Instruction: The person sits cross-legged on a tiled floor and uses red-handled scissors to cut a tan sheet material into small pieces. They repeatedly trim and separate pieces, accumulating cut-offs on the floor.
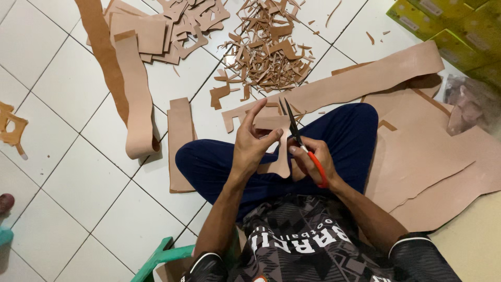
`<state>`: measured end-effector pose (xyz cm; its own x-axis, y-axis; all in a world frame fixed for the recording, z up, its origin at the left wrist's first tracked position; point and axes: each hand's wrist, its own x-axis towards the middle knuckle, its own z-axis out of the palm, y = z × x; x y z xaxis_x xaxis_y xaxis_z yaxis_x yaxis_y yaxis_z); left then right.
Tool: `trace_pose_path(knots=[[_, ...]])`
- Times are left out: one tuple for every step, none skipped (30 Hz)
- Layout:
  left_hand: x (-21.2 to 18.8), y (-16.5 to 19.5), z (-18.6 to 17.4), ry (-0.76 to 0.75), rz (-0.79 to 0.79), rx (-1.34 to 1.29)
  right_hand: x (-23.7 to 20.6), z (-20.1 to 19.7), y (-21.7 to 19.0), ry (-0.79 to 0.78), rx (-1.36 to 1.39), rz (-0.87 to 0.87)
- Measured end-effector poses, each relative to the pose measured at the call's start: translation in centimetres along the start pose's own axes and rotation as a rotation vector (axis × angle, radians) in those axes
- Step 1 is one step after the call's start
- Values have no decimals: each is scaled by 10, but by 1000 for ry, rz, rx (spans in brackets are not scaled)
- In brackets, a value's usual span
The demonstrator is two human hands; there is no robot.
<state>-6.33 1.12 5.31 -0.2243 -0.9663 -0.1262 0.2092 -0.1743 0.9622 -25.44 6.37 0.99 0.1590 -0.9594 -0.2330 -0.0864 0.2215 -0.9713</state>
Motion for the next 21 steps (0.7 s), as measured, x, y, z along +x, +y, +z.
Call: trace_pose_path(knots=[[1,2,-2,-14,-20,13,-1,-1,-3,-7,2,14],[2,3,-4,-27,-41,24,-2,-2,-6,-15,3,28],[4,3,-6,-41,-61,36,-2,-3,-9,-22,4,42],[5,2,-8,-62,-57,66,-3,-4,-11,-21,-21,27],[7,0,-12,-80,-53,96,-3,-6,-12,-21,-46,13],[10,-3,-16,-98,-48,125,-4,-8,-13,-23,-72,-2],[13,-6,-22,-122,-64,157,-5,-10,-12,-27,-104,-4],[16,-10,-28,-143,-82,189,-5,-11,-11,-34,-136,-5],[19,-14,-36,-165,-101,221,-7,-12,-10,-41,-167,-4],[23,-18,-44,-203,-192,107,-7,-13,-8,-45,-188,-18],[27,-22,-52,-242,-282,-7,-7,-13,-5,-49,-209,-34],[30,-28,-56,-280,-371,-122,-8,-12,-3,-52,-231,-48],[29,-37,-55,-262,-329,-130,-8,-10,-1,-47,-190,-27],[25,-46,-49,-246,-283,-136,-7,-7,2,-40,-148,-10],[22,-55,-44,-233,-234,-140,-5,-4,3,-32,-106,3],[16,-66,-33,-185,-11,-133,-2,-1,4,-6,-83,17],[7,-76,-18,-138,209,-126,1,5,5,18,-57,34],[2,-84,-7,-89,424,-122,2,9,6,37,-30,58],[0,-88,0,42,410,-30,3,14,7,62,-20,109],[-1,-89,5,176,394,61,5,20,7,83,-13,159],[-2,-88,8,311,377,151,6,24,7,102,-9,209]])
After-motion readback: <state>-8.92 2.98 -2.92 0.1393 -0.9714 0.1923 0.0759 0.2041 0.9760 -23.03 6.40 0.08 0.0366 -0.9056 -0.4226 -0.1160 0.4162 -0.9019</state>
